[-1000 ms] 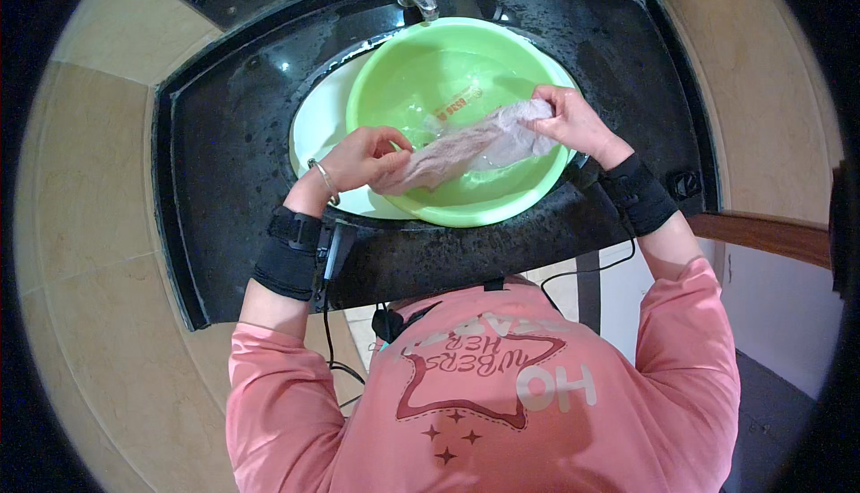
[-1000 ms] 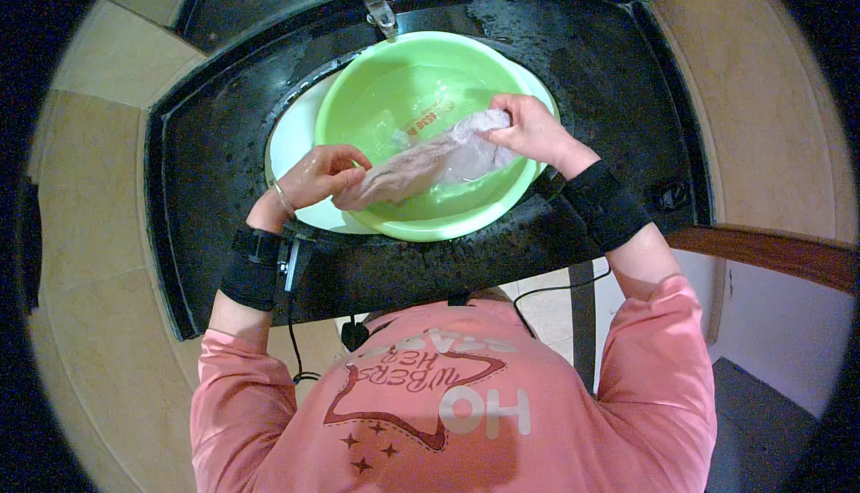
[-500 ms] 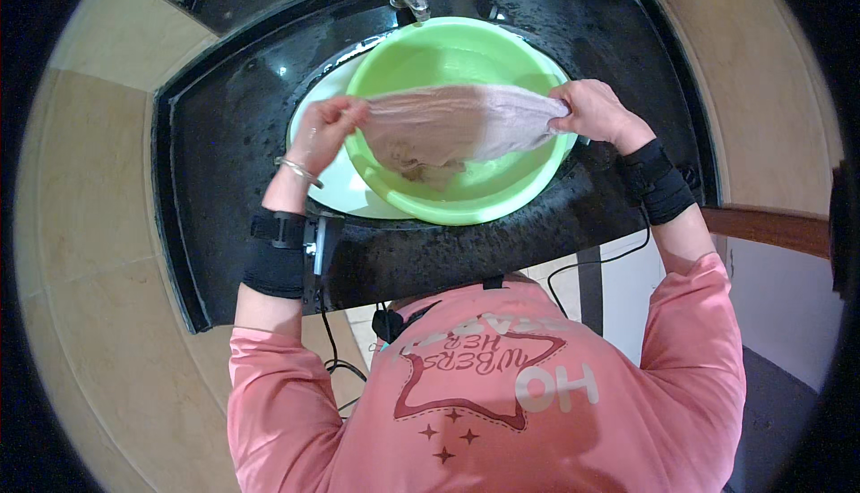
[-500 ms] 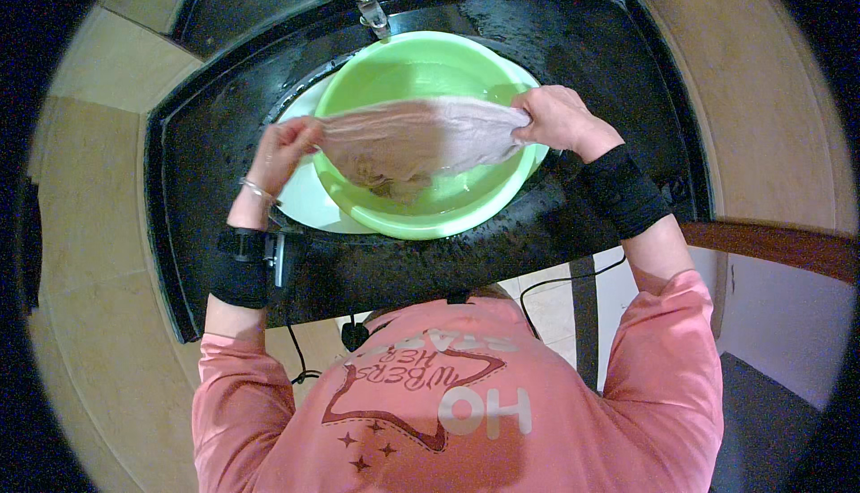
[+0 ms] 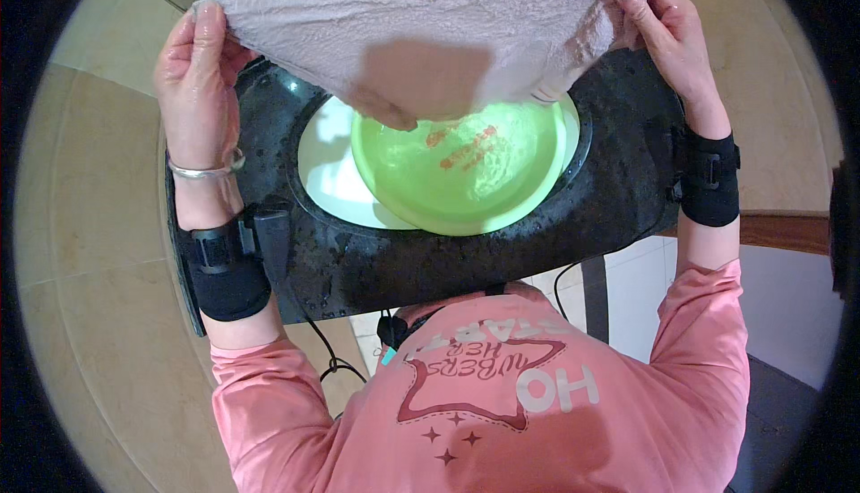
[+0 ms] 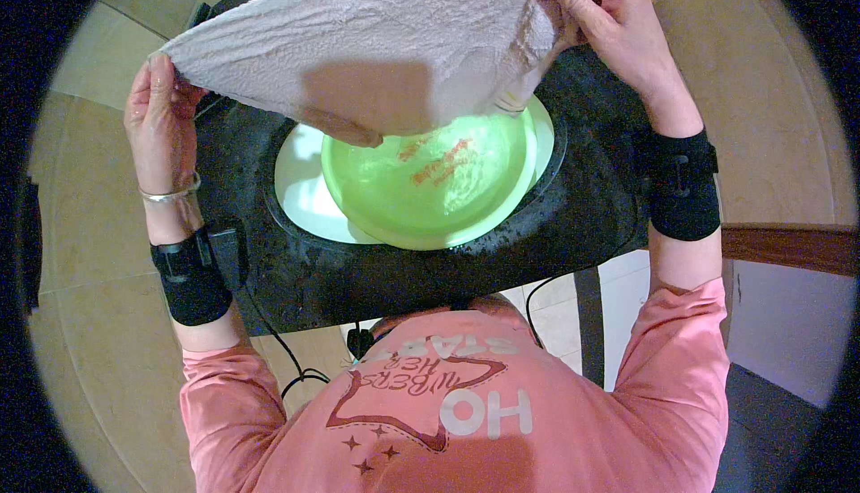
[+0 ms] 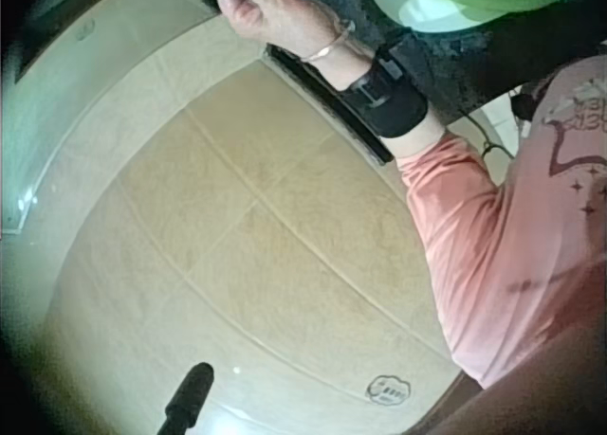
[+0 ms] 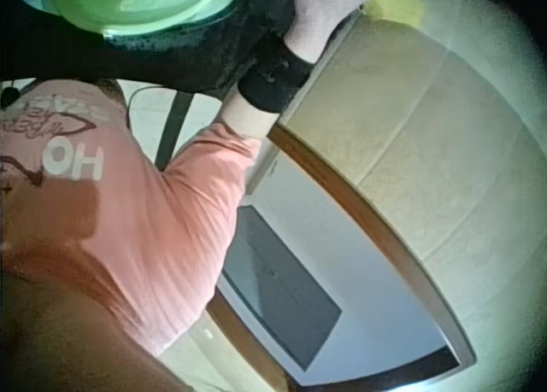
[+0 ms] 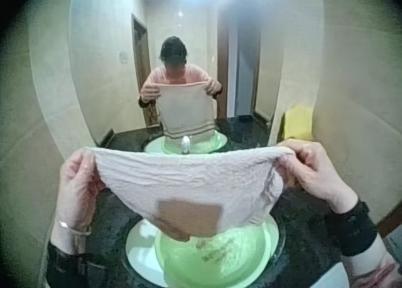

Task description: The person places a cloth into a basin of water in a sink, wrings it out by hand, and rinses it under a running faucet.

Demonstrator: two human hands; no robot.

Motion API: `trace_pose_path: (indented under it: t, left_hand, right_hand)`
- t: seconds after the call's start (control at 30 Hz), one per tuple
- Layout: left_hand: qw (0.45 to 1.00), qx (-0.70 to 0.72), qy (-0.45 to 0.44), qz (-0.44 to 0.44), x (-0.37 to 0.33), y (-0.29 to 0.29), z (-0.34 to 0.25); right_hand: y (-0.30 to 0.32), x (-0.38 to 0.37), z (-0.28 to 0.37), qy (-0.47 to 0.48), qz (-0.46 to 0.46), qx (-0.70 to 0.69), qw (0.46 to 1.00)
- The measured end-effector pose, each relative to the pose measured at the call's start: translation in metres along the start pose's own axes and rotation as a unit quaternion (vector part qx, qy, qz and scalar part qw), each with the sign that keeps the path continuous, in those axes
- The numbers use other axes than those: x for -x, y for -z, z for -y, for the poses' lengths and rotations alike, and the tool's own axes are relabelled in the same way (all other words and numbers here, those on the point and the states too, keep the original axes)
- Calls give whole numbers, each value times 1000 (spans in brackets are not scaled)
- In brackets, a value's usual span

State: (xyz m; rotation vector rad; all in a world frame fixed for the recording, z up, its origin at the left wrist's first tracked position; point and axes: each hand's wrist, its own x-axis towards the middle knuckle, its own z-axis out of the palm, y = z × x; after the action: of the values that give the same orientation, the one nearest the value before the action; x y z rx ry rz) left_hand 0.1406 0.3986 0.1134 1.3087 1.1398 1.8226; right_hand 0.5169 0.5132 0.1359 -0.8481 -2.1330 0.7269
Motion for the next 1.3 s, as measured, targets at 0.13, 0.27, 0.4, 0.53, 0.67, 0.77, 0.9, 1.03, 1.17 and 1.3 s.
trace_pose_path:
  t: [0.13,0.27,0.4,0.53,0.67,0.77,0.9,1.03,1.17,1.3]
  left_hand:
    - [996,-32,84,-29,10,-9,39]
    - [970,-190,90,121,47,-8,132]
    - [878,-360,138,285,93,-54,192]
    - [700,-511,198,458,109,-90,209]
    - [624,-565,157,516,129,-91,216]
    - [629,-582,60,513,139,-75,232]
    - [602,-541,217,546,103,-78,193]
    - [778,-491,182,348,74,-50,155]
    - [900,-386,97,179,44,-34,112]
    - [978,-164,20,127,17,-50,66]
  right_hand:
    - [-24,5,-20,-29,22,5,999]
    - [-82,24,-72,-116,133,112,978]
    - [-132,43,-103,-160,292,251,909]
    - [-176,50,-115,-154,468,321,809]
    - [-193,56,-96,-101,595,372,705]
    - [-204,69,-110,-70,624,382,678]
    - [-172,65,-122,-117,587,252,760]
    - [-117,43,-100,-121,422,277,854]
    - [-74,12,-51,-77,288,244,923]
    - [-58,-3,-14,-13,154,169,973]
